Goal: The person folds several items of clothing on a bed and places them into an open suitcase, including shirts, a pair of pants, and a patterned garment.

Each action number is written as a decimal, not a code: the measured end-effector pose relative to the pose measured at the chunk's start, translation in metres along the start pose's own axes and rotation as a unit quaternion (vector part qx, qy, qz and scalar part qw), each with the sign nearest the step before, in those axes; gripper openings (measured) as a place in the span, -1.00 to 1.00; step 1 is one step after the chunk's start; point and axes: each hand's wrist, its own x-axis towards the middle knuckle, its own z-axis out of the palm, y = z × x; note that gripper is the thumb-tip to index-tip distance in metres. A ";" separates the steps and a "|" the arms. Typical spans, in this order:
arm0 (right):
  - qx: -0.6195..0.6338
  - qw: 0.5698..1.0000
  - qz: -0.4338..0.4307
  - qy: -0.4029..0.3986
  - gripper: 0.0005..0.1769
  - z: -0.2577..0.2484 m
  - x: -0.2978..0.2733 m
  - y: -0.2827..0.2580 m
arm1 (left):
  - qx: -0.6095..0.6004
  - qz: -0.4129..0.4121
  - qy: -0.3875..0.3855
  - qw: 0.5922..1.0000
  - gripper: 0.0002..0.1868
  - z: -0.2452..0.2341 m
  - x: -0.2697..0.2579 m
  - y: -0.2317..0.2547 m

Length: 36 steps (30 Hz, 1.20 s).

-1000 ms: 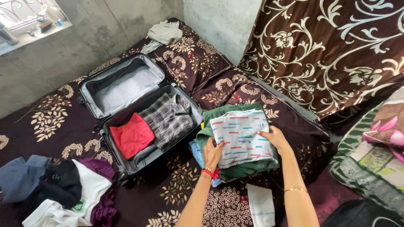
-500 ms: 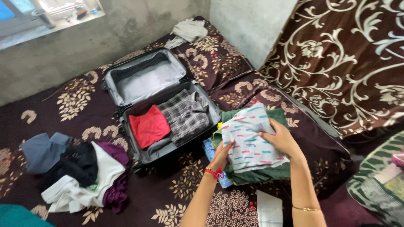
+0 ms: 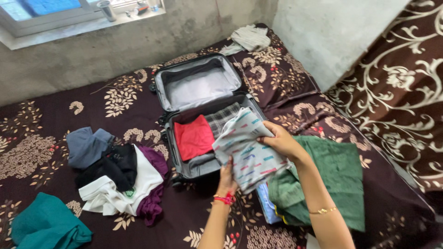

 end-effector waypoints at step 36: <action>-0.588 0.772 -0.014 0.240 -0.46 0.026 0.291 0.347 | 0.897 0.249 0.130 0.341 -0.32 -0.148 0.285 0.043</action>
